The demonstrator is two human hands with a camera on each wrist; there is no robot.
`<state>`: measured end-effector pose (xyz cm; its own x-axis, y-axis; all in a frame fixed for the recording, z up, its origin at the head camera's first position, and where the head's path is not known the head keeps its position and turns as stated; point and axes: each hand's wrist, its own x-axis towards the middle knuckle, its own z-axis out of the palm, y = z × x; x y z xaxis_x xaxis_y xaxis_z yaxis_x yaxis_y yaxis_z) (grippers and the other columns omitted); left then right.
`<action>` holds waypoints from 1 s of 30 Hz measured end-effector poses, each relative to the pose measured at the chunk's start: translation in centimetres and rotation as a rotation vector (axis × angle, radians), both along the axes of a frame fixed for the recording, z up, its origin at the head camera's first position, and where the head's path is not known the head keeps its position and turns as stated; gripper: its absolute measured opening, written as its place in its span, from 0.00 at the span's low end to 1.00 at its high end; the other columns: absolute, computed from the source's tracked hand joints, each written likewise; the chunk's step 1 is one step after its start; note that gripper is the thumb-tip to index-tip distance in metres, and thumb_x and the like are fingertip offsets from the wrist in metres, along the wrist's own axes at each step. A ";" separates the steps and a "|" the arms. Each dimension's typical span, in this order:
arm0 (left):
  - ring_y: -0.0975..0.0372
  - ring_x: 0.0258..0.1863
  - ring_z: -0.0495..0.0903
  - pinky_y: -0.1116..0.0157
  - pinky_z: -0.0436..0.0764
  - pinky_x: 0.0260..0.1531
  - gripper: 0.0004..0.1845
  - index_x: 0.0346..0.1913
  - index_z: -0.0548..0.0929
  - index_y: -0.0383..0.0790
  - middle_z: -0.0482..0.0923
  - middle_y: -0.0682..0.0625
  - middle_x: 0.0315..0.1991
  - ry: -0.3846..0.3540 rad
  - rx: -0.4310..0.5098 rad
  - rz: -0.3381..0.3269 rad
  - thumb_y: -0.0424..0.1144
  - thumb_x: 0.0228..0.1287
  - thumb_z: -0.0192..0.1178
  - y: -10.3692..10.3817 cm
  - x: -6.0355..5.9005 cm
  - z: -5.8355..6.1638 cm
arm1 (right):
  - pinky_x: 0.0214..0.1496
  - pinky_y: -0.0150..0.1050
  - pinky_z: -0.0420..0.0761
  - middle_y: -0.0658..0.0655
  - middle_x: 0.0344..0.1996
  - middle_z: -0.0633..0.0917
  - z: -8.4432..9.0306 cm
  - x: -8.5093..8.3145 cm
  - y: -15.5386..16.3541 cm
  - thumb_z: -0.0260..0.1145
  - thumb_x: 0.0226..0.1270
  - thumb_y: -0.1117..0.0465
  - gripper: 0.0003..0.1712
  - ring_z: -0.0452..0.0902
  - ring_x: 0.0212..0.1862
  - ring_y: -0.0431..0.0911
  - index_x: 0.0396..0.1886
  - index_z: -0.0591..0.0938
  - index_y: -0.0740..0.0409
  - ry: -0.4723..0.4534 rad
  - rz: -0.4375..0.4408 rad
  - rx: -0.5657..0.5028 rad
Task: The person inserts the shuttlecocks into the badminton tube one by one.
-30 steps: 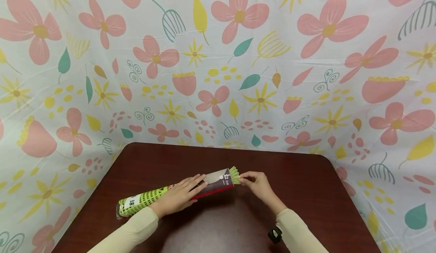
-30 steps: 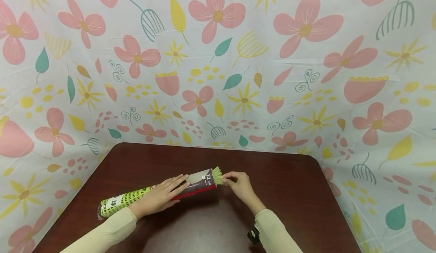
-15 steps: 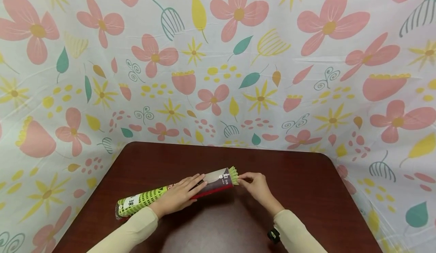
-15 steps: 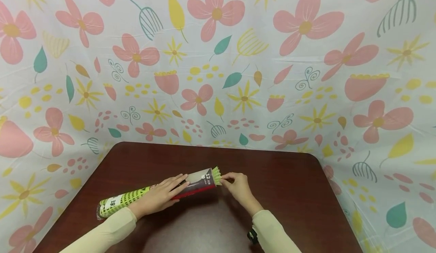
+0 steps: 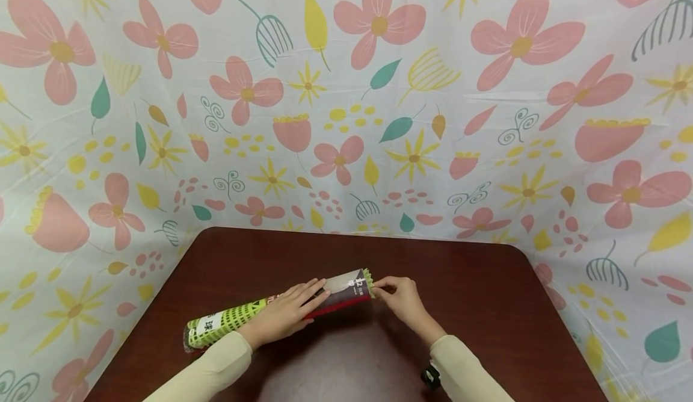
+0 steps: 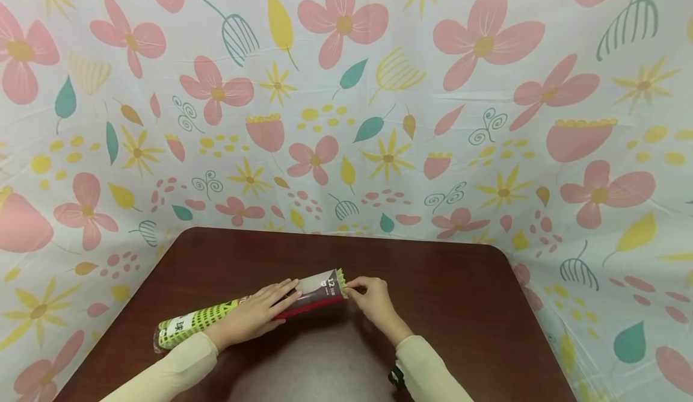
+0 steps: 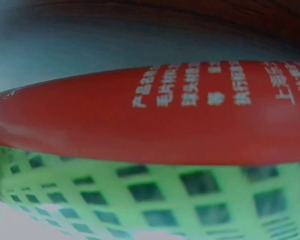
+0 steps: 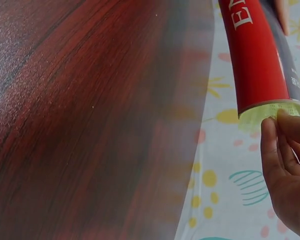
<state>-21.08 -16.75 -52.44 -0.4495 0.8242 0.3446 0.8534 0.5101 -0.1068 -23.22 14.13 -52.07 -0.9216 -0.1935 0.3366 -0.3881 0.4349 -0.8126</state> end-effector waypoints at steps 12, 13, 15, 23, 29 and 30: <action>0.50 0.70 0.62 0.54 0.68 0.63 0.46 0.74 0.59 0.41 0.55 0.40 0.73 -0.008 0.004 -0.001 0.42 0.55 0.71 0.2 0.1 -0.6 | 0.27 0.30 0.79 0.55 0.25 0.87 0.0 0.4 -0.5 0.71 0.55 0.71 0.05 0.81 0.24 0.40 0.28 0.88 0.58 -0.034 -0.006 0.021; 0.50 0.70 0.61 0.54 0.68 0.63 0.46 0.74 0.59 0.41 0.55 0.40 0.73 -0.007 0.002 -0.001 0.42 0.55 0.71 0.2 0.2 -0.7 | 0.26 0.30 0.78 0.56 0.25 0.87 0.0 0.4 -0.6 0.71 0.56 0.71 0.05 0.81 0.24 0.40 0.27 0.88 0.57 -0.037 -0.005 0.021; 0.50 0.70 0.61 0.54 0.68 0.63 0.46 0.74 0.59 0.41 0.55 0.40 0.73 -0.007 0.003 0.000 0.42 0.55 0.71 0.2 0.2 -0.8 | 0.26 0.30 0.78 0.57 0.26 0.87 0.0 0.4 -0.6 0.71 0.56 0.71 0.05 0.83 0.24 0.44 0.27 0.88 0.58 -0.046 0.003 0.015; 0.50 0.70 0.61 0.53 0.69 0.62 0.46 0.74 0.59 0.41 0.56 0.40 0.73 -0.002 0.031 -0.001 0.41 0.54 0.72 0.4 0.1 -0.8 | 0.27 0.30 0.79 0.58 0.26 0.87 -0.1 0.0 -0.4 0.71 0.55 0.73 0.05 0.81 0.24 0.41 0.29 0.89 0.62 -0.024 0.072 -0.018; 0.50 0.70 0.61 0.53 0.68 0.63 0.46 0.74 0.58 0.42 0.55 0.41 0.74 -0.023 0.036 0.000 0.41 0.55 0.71 0.4 -0.1 -1.0 | 0.28 0.33 0.81 0.59 0.27 0.87 -0.3 -0.3 0.6 0.69 0.57 0.72 0.03 0.81 0.26 0.41 0.32 0.87 0.67 0.021 0.182 -0.066; 0.50 0.70 0.61 0.53 0.68 0.63 0.46 0.75 0.58 0.42 0.55 0.41 0.74 -0.024 0.034 0.001 0.41 0.56 0.71 0.4 -0.1 -1.0 | 0.28 0.33 0.82 0.59 0.27 0.86 -0.3 -0.3 0.9 0.69 0.57 0.71 0.04 0.82 0.26 0.42 0.33 0.87 0.67 0.021 0.188 -0.071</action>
